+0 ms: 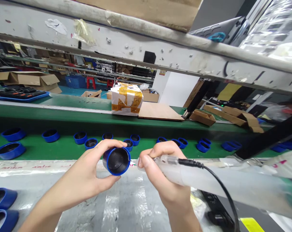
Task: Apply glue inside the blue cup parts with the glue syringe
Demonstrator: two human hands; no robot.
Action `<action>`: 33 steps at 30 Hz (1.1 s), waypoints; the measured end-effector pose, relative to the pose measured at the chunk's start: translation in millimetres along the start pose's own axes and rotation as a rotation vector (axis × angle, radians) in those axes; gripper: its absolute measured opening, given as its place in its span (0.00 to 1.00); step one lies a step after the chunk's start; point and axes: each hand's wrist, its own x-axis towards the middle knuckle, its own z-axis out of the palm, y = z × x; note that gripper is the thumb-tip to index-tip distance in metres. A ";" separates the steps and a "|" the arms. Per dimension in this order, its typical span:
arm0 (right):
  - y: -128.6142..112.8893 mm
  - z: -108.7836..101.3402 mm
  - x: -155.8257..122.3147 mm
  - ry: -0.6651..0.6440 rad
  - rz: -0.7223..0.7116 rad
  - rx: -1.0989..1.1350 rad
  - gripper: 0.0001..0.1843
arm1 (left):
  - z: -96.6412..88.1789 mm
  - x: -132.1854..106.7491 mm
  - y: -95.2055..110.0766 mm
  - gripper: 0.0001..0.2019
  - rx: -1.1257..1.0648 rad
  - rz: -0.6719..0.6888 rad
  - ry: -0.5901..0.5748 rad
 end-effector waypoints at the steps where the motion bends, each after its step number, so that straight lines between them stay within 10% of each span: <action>1: 0.0 -0.9 0.0 -0.016 0.000 -0.017 0.11 | -0.2 0.1 -0.2 0.27 -0.002 0.003 0.001; 33: -17.0 8.1 -9.9 -0.116 0.237 -0.062 0.08 | 3.3 0.1 0.2 0.27 0.007 0.021 0.001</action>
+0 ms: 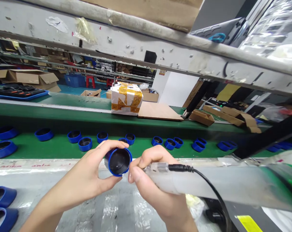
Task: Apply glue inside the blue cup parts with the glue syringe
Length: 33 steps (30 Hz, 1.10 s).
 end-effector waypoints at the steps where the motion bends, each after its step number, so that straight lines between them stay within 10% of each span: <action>1: -0.8 0.8 0.7 -0.003 -0.001 0.007 0.08 | 0.2 0.0 0.7 0.27 -0.006 -0.005 -0.006; 33: -5.7 10.2 10.9 0.075 -0.011 0.254 0.09 | 9.2 0.0 13.3 0.22 -0.093 -0.008 -0.211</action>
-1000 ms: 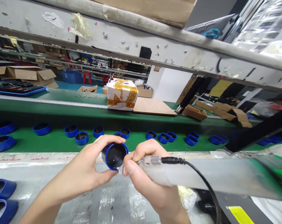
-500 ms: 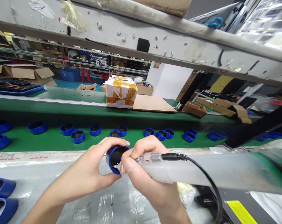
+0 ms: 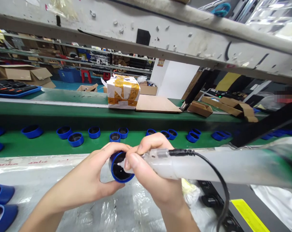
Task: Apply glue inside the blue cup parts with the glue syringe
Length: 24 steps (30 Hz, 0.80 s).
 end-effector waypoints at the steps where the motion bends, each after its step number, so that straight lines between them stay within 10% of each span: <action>1: 0.4 0.2 0.5 0.003 -0.003 0.009 0.10 | 0.0 -0.2 -0.5 0.23 0.009 0.002 -0.002; 24: 3.5 -16.1 2.7 0.057 -0.052 -0.023 0.09 | -0.7 -4.1 -10.4 0.27 -0.017 -0.050 -0.042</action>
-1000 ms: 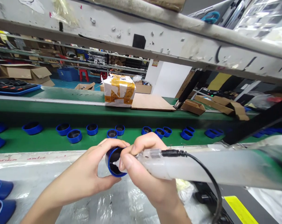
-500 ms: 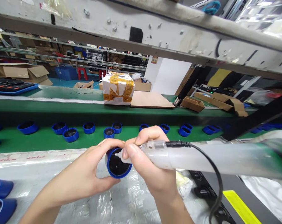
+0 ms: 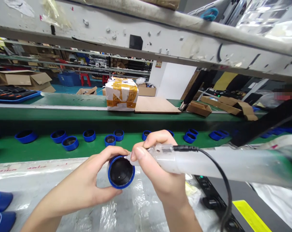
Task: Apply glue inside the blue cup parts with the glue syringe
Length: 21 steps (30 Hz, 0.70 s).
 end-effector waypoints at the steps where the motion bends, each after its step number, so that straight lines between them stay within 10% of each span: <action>1: -0.1 -1.3 0.7 0.001 -0.001 -0.048 0.08 | 0.2 0.6 -1.5 0.30 -0.045 -0.011 0.006; 5: -0.4 -6.2 3.2 -0.002 -0.094 -0.127 0.08 | -6.3 11.2 -15.4 0.39 -0.207 -0.051 0.127; 9: -2.1 -11.7 4.9 0.129 -0.130 -0.036 0.07 | -41.2 22.3 -56.2 0.37 0.090 -0.412 0.933; 12: -3.2 -17.8 7.3 0.178 -0.093 -0.018 0.07 | -77.2 14.5 -102.9 0.37 0.265 -0.692 1.330; 21: 2.7 -11.1 10.4 0.153 -0.036 -0.002 0.06 | -95.8 -11.7 -197.1 0.24 0.534 -0.937 1.212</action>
